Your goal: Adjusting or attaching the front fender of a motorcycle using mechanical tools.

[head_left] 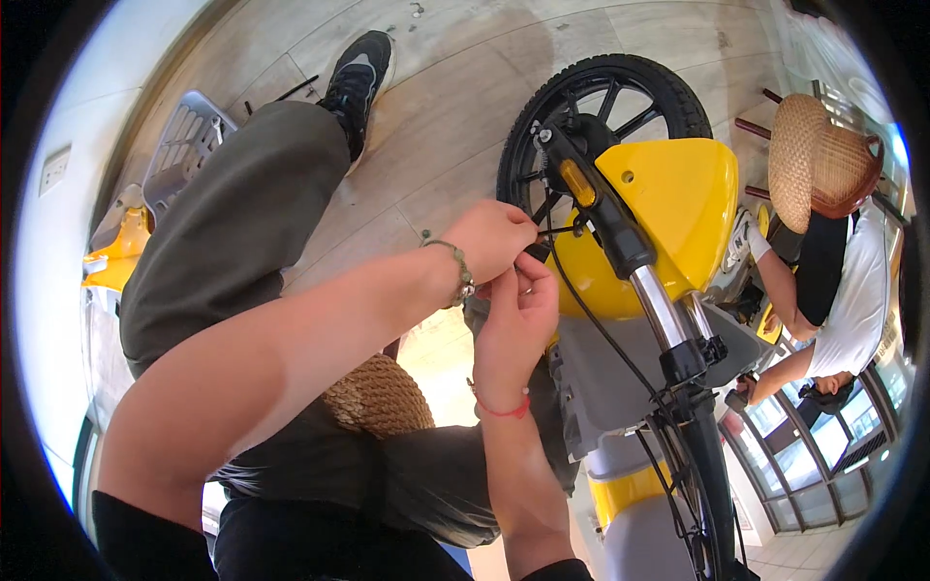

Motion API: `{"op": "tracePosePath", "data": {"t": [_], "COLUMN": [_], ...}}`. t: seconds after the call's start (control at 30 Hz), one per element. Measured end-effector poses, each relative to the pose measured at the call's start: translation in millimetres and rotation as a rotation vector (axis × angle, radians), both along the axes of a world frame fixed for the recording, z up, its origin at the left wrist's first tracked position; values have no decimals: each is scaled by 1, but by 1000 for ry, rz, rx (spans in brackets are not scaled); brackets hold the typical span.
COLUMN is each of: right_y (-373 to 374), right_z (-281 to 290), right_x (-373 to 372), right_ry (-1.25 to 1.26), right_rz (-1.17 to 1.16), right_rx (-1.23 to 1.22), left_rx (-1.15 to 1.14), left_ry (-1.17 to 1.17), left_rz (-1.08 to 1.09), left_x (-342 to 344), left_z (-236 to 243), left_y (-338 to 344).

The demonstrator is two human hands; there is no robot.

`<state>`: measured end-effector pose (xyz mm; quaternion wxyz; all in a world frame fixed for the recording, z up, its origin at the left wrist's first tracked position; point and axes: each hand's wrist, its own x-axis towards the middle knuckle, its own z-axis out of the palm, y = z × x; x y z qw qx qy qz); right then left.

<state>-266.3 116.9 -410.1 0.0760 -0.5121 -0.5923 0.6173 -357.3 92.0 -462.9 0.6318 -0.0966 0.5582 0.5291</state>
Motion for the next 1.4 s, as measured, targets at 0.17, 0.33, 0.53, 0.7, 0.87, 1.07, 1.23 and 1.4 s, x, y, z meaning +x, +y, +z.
{"op": "tracePosePath", "data": {"t": [0.17, 0.33, 0.53, 0.7, 0.87, 1.07, 1.23, 1.4], "right_y": [-3, 0, 1, 2, 5, 17, 22, 31], "right_z": [4, 2, 0, 0, 7, 6, 2, 8], "right_x": [3, 2, 7, 4, -4, -12, -21, -27], "right_ry": [37, 36, 60, 56, -8, 58, 38, 24], "right_rz": [-54, -51, -38, -16, 13, 17, 27, 84], "right_rx": [-29, -48, -48, -30, 2, 85, 204, 264], "left_rx": [17, -3, 40, 43, 48, 38, 141, 205], "left_ry": [34, -35, -9, -65, -62, 106, 331, 918], "left_rz": [27, 120, 47, 48, -4, 146, 148, -83], "left_x": [7, 13, 10, 7, -1, -7, -6, -5], "left_z": [6, 3, -4, -6, -1, 26, 34, 29], "left_y": [1, 3, 2, 3, 3, 5, -13, -22]}}
